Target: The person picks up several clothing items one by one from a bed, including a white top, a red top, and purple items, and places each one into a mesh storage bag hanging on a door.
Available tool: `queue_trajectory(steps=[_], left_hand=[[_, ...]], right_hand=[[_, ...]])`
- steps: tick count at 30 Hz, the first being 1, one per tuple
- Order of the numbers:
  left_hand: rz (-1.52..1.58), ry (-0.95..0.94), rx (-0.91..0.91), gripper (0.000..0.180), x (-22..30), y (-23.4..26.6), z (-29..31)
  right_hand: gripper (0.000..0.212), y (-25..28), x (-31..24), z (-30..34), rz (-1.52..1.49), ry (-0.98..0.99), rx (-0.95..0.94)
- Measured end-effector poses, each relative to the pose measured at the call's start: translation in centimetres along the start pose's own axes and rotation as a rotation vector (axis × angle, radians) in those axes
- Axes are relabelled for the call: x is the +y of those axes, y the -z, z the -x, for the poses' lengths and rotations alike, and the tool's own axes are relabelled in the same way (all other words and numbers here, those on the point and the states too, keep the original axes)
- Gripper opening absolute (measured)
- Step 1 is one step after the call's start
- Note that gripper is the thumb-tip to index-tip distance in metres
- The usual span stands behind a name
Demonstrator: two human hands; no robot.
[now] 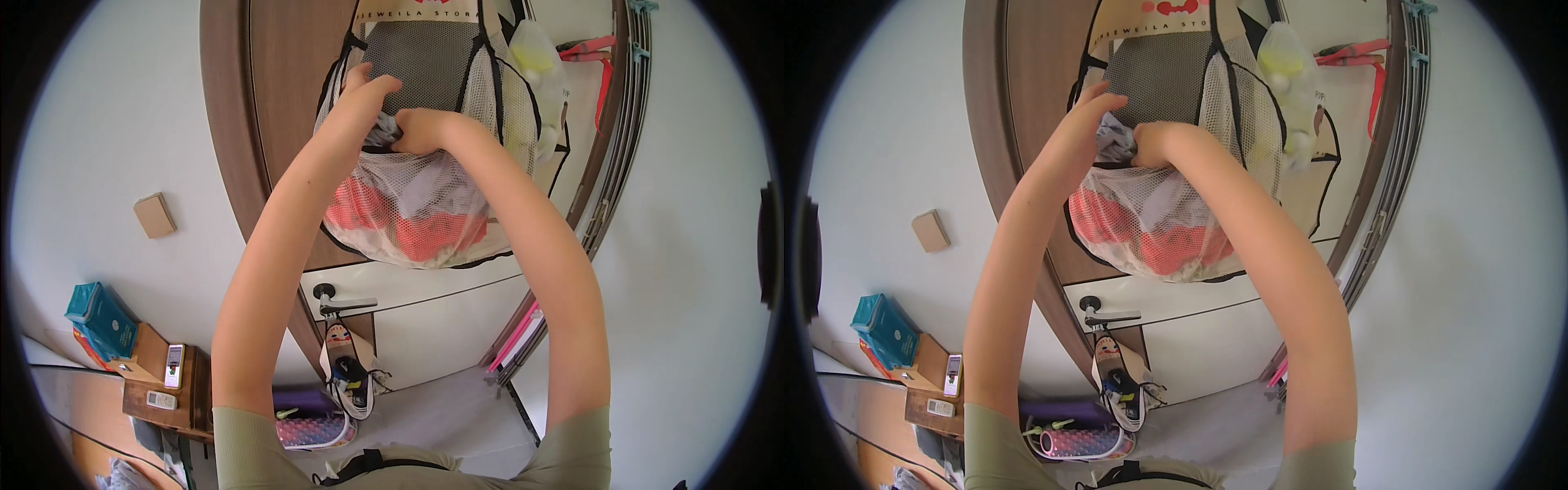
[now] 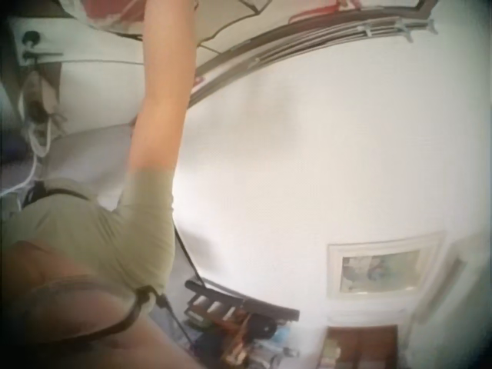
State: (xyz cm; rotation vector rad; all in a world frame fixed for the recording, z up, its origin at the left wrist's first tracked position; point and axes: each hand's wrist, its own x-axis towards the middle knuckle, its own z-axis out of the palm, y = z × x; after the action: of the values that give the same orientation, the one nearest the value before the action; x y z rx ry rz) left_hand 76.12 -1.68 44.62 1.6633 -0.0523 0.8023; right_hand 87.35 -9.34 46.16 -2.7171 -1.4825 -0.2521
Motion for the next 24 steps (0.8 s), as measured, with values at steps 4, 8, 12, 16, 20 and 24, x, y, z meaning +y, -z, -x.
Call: queue_trajectory(steps=[4, 8, 12, 16, 20, 24], left_hand=[[-0.029, 0.004, 0.015, 0.069, -0.1, -1.0, 0.5], [-0.276, -0.266, -0.033, 0.054, -1.4, -0.7, -0.3], [-0.503, -0.563, 0.022, 0.037, -2.7, -2.1, 0.8], [-0.7, -0.673, 0.14, 0.022, -2.1, -2.8, 3.3], [-0.786, -0.893, 0.37, 0.015, -2.9, -3.7, 5.5], [-0.774, -0.865, 0.443, 0.015, -3.7, -3.7, 7.9]], right_hand=[[0.047, 0.3, -0.1, 1.6, 0.066, -0.054, -0.017], [0.029, 1.3, 2.0, 4.8, -0.017, 0.027, 0.562], [0.016, 0.8, 2.1, 8.4, -0.28, 0.143, 0.849], [0.012, -1.5, 1.7, 10.6, -0.616, 0.315, 1.05], [0.01, -4.3, 2.6, 12.0, -0.924, 0.344, 1.129], [0.009, -7.2, 2.7, 13.0, -1.007, 0.323, 1.091]])
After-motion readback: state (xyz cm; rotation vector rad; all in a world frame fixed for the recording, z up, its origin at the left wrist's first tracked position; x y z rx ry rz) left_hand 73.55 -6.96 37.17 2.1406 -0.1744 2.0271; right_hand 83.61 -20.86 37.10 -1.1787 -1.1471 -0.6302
